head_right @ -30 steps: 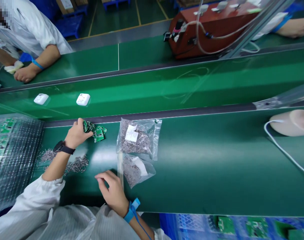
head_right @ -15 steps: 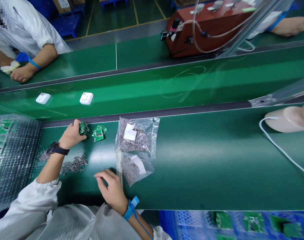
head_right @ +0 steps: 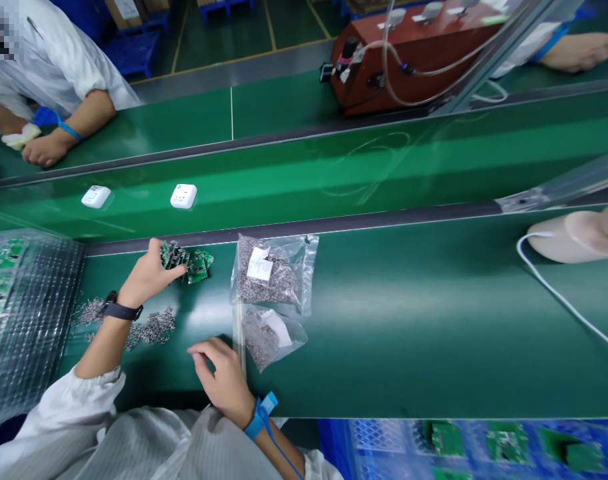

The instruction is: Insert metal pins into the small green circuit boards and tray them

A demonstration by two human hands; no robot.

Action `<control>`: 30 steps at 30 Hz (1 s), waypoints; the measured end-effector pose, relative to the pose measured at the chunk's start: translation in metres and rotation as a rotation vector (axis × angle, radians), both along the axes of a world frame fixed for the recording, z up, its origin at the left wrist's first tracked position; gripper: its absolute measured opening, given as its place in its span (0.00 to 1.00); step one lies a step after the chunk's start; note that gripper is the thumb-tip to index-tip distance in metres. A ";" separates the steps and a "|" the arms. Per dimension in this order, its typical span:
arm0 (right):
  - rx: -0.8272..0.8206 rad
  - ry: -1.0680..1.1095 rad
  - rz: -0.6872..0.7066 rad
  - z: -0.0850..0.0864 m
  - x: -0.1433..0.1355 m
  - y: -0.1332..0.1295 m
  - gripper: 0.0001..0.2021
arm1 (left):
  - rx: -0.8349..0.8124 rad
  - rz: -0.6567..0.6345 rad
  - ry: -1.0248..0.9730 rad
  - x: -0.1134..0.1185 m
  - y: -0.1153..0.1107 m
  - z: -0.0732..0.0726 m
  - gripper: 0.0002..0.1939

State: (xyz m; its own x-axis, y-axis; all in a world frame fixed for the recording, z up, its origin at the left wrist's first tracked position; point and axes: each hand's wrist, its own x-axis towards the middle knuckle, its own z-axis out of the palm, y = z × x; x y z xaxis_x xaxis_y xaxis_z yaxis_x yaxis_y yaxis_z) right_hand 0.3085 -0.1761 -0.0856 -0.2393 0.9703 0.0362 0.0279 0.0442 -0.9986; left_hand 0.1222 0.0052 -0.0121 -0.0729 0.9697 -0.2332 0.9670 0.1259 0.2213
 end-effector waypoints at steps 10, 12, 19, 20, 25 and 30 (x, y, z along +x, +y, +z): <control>-0.007 -0.008 -0.027 -0.001 -0.002 0.001 0.10 | 0.088 -0.082 0.094 0.041 -0.001 -0.028 0.36; -0.007 -0.002 -0.024 -0.002 -0.002 0.001 0.10 | 0.088 -0.081 0.066 0.041 -0.003 -0.030 0.35; -0.005 -0.002 -0.030 -0.004 -0.002 0.000 0.09 | 0.124 -0.045 -0.058 0.045 -0.004 -0.021 0.33; -0.003 0.000 -0.030 -0.004 -0.002 0.000 0.09 | 0.125 -0.045 -0.056 0.046 -0.004 -0.020 0.33; -0.003 -0.005 -0.024 -0.004 -0.002 0.001 0.09 | 0.097 -0.062 0.005 0.056 -0.004 -0.022 0.34; -0.005 -0.006 -0.023 -0.003 -0.002 0.001 0.10 | 0.083 -0.096 0.031 0.058 -0.002 -0.026 0.35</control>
State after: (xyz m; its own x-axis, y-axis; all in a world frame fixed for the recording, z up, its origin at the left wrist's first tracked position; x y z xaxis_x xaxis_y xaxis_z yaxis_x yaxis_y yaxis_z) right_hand 0.3063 -0.1751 -0.0888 -0.2169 0.9757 0.0301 0.0352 0.0386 -0.9986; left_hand 0.1797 0.0032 -0.0377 0.0151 0.9884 -0.1508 0.9804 0.0150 0.1966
